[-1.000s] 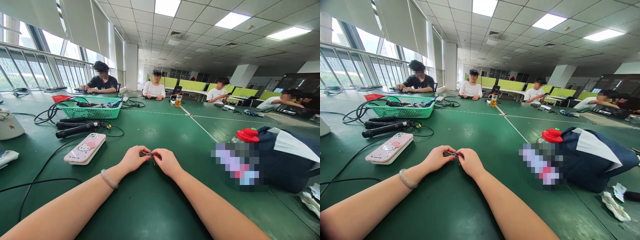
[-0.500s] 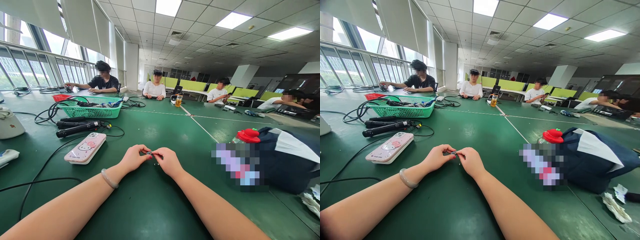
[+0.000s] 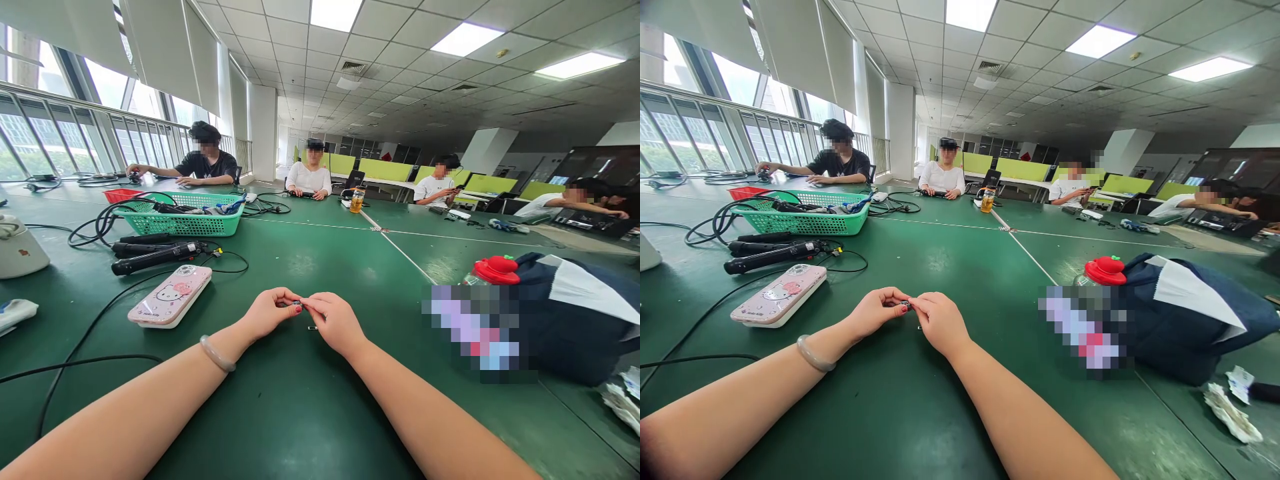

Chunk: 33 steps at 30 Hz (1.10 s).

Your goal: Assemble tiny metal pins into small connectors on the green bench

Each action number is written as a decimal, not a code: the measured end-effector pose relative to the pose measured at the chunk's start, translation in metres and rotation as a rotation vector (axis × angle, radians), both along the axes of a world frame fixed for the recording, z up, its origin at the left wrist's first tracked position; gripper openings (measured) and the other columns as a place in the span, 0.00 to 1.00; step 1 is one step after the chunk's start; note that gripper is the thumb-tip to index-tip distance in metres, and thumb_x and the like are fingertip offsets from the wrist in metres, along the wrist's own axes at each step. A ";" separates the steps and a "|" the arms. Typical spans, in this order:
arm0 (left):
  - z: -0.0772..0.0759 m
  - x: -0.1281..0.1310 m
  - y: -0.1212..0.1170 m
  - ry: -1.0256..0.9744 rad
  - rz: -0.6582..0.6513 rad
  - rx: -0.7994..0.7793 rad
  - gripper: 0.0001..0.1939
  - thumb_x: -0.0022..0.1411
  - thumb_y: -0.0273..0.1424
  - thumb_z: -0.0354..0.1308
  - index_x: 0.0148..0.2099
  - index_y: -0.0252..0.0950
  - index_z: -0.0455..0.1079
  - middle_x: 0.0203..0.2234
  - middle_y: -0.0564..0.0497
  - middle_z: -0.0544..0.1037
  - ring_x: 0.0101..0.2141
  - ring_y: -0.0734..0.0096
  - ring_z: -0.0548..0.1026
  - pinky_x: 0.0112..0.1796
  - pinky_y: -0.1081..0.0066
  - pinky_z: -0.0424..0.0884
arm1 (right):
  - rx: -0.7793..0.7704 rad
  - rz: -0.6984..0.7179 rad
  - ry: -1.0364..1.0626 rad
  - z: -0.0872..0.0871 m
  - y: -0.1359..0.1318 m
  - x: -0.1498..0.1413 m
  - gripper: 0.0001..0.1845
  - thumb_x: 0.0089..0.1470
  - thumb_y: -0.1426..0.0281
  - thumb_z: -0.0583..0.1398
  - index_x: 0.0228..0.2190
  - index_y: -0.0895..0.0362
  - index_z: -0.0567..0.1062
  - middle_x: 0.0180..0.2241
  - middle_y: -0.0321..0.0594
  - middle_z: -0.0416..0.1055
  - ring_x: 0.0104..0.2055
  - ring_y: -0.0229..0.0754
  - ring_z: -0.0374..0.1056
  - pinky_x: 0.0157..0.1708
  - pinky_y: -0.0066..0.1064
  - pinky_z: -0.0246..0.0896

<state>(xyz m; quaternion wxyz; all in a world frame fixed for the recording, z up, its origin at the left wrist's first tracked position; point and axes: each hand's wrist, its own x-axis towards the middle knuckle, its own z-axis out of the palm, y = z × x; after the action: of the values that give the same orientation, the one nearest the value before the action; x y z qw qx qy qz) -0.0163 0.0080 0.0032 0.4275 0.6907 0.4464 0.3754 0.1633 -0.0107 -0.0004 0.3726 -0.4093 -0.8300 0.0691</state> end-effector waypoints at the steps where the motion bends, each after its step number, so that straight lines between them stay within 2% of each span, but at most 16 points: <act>1: 0.000 0.000 0.000 -0.008 -0.001 -0.004 0.17 0.47 0.38 0.60 0.38 0.33 0.71 0.31 0.46 0.78 0.33 0.67 0.74 0.38 0.67 0.69 | -0.002 0.000 -0.004 0.001 0.000 0.000 0.14 0.57 0.71 0.52 0.42 0.51 0.74 0.38 0.38 0.72 0.41 0.38 0.65 0.44 0.31 0.60; 5: -0.001 -0.001 0.001 0.011 0.024 -0.024 0.19 0.48 0.39 0.60 0.39 0.33 0.70 0.32 0.46 0.78 0.34 0.66 0.74 0.39 0.66 0.69 | -0.132 -0.067 -0.053 0.005 0.002 0.007 0.17 0.55 0.72 0.54 0.46 0.52 0.70 0.38 0.38 0.71 0.41 0.38 0.64 0.42 0.31 0.60; 8: -0.002 -0.001 0.002 0.047 0.043 -0.029 0.19 0.47 0.40 0.60 0.40 0.34 0.71 0.32 0.47 0.78 0.35 0.66 0.75 0.40 0.66 0.69 | -0.301 -0.072 -0.148 0.004 0.005 0.013 0.14 0.49 0.69 0.60 0.41 0.52 0.73 0.36 0.38 0.70 0.40 0.39 0.65 0.38 0.30 0.60; 11: -0.003 -0.001 0.003 0.061 0.044 -0.028 0.20 0.47 0.40 0.60 0.40 0.33 0.71 0.32 0.46 0.78 0.35 0.66 0.75 0.40 0.65 0.69 | -0.375 -0.024 -0.187 0.001 0.007 0.016 0.11 0.45 0.69 0.63 0.34 0.53 0.75 0.35 0.37 0.69 0.38 0.39 0.64 0.37 0.29 0.59; 14: -0.004 -0.001 0.003 0.056 0.039 -0.023 0.19 0.47 0.40 0.60 0.40 0.33 0.71 0.33 0.46 0.78 0.35 0.66 0.74 0.40 0.65 0.69 | -0.404 -0.042 -0.192 -0.002 0.009 0.013 0.02 0.46 0.71 0.62 0.26 0.55 0.75 0.31 0.36 0.68 0.33 0.36 0.63 0.34 0.28 0.58; 17: -0.004 -0.001 0.003 0.047 0.037 -0.011 0.19 0.47 0.39 0.61 0.39 0.34 0.71 0.32 0.46 0.78 0.34 0.67 0.74 0.40 0.66 0.69 | -0.418 -0.070 -0.208 -0.002 0.008 0.010 0.03 0.47 0.72 0.61 0.23 0.56 0.73 0.28 0.36 0.67 0.30 0.35 0.62 0.30 0.27 0.56; 26: -0.004 -0.001 0.001 0.077 0.033 0.012 0.18 0.46 0.39 0.61 0.39 0.34 0.72 0.32 0.47 0.78 0.34 0.67 0.74 0.40 0.67 0.69 | -0.402 -0.066 -0.209 0.000 0.007 0.009 0.03 0.48 0.72 0.60 0.23 0.55 0.73 0.28 0.36 0.67 0.30 0.36 0.62 0.31 0.27 0.55; 33: -0.003 -0.001 0.002 0.090 0.032 0.018 0.19 0.46 0.40 0.61 0.39 0.34 0.72 0.31 0.47 0.77 0.34 0.67 0.73 0.39 0.66 0.69 | -0.463 -0.038 -0.184 0.003 0.008 0.015 0.06 0.47 0.75 0.59 0.25 0.54 0.75 0.30 0.36 0.70 0.32 0.36 0.64 0.33 0.26 0.58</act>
<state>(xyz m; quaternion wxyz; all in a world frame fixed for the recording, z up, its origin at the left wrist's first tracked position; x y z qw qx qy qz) -0.0174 0.0096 -0.0003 0.3947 0.7037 0.4726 0.3545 0.1783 -0.0024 0.0024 0.1929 -0.5037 -0.8147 0.2129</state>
